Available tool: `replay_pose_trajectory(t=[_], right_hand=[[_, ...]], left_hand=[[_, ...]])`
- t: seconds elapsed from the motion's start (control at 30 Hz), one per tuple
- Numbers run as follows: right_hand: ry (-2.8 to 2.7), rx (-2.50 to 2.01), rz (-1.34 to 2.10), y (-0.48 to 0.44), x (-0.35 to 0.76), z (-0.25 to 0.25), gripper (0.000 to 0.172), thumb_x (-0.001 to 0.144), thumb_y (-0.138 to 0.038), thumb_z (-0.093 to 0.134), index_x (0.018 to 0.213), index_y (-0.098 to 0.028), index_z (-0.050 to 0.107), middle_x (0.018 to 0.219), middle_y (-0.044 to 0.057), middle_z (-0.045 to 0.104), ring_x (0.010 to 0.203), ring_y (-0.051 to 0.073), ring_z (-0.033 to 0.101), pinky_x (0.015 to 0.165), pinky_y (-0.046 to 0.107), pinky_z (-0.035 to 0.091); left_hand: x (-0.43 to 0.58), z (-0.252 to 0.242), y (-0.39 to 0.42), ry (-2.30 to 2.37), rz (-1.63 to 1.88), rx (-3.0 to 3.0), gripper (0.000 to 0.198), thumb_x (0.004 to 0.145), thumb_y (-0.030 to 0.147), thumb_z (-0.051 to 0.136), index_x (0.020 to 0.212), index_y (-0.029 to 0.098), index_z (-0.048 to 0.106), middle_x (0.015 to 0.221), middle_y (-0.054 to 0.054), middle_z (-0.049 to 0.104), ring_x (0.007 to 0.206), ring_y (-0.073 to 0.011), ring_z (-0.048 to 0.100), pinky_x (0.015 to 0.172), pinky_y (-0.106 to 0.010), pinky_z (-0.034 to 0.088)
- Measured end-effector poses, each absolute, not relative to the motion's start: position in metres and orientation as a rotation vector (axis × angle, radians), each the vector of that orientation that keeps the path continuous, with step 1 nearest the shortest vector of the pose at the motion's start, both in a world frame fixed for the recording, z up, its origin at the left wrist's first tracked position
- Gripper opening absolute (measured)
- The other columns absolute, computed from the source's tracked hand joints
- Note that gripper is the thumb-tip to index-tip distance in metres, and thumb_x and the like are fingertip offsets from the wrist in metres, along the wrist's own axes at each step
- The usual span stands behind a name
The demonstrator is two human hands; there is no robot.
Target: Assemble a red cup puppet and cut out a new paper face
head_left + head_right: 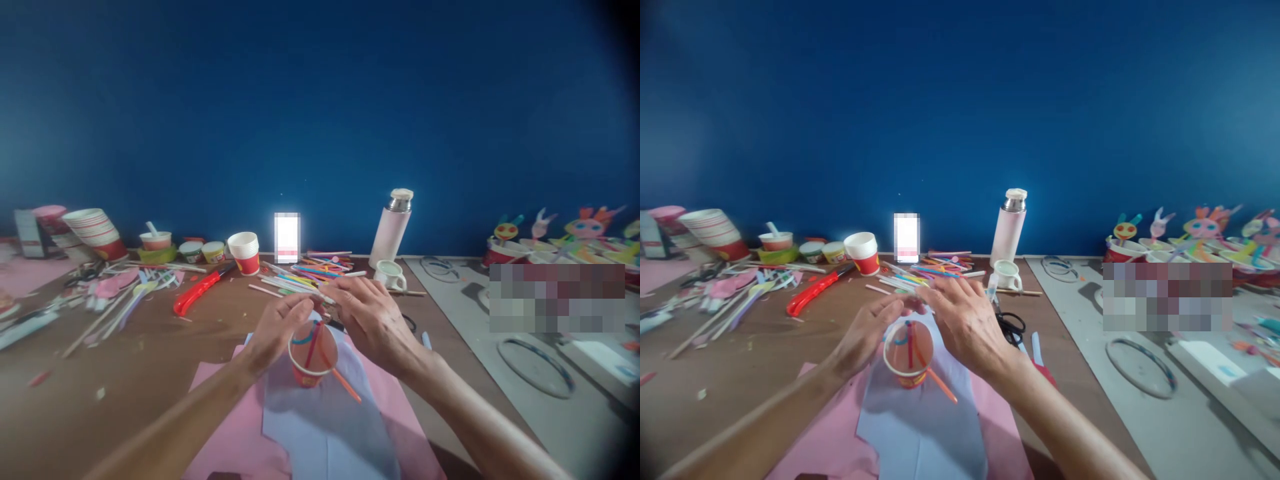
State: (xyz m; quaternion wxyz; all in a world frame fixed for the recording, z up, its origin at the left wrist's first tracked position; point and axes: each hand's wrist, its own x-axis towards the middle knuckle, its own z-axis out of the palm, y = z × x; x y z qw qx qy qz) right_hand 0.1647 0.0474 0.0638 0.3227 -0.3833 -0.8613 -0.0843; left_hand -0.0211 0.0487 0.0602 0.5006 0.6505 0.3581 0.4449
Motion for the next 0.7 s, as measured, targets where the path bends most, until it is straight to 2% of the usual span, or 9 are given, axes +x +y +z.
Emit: replay_pose_trajectory(t=[0.27, 0.43, 0.57, 0.7], right_hand=[[-2.307, -1.044, -0.299, 0.048, 0.157, 0.056, 0.044, 0.088, -0.011, 0.042, 0.130, -0.023, 0.040, 0.118, 0.007, 0.055, 0.099, 0.025, 0.051, 0.079, 0.040, 0.038], [-2.322, -1.055, -0.298, 0.050, 0.156, 0.052, 0.044, 0.088, -0.013, 0.042, 0.131, -0.023, 0.039, 0.120, 0.008, 0.054, 0.100, 0.025, 0.050, 0.079, 0.042, 0.038], [-2.320, -1.040, -0.265, 0.049, 0.156, 0.052, 0.043, 0.088, -0.013, 0.044, 0.129, -0.022, 0.041, 0.117, 0.009, 0.056, 0.096, 0.026, 0.052, 0.079, 0.043, 0.038], [-2.257, -0.938, -0.048, 0.047, 0.155, 0.055, 0.044, 0.086, -0.008, 0.042, 0.127, -0.025, 0.043, 0.114, 0.006, 0.057, 0.099, 0.023, 0.053, 0.082, 0.042, 0.040]], left_hand=[[-0.021, 0.053, 0.059, 0.879, 1.083, 1.179, 0.021, 0.075, 0.032, 0.064, 0.092, 0.019, 0.065, 0.088, -0.004, 0.067, 0.080, -0.0139, 0.057, 0.068, -0.022, 0.041], [-0.020, 0.055, 0.061, 0.835, 1.055, 1.047, 0.020, 0.070, 0.028, 0.069, 0.085, 0.016, 0.064, 0.084, -0.004, 0.066, 0.075, -0.0127, 0.058, 0.067, -0.023, 0.042], [-0.020, 0.055, 0.062, 0.821, 1.090, 0.994, 0.015, 0.069, 0.026, 0.070, 0.070, 0.015, 0.059, 0.075, -0.002, 0.065, 0.069, -0.0115, 0.057, 0.065, -0.023, 0.042], [-0.023, 0.055, 0.062, 0.775, 1.116, 1.048, 0.014, 0.071, 0.022, 0.067, 0.067, 0.015, 0.057, 0.073, -0.002, 0.065, 0.071, -0.0116, 0.057, 0.068, -0.024, 0.042]])
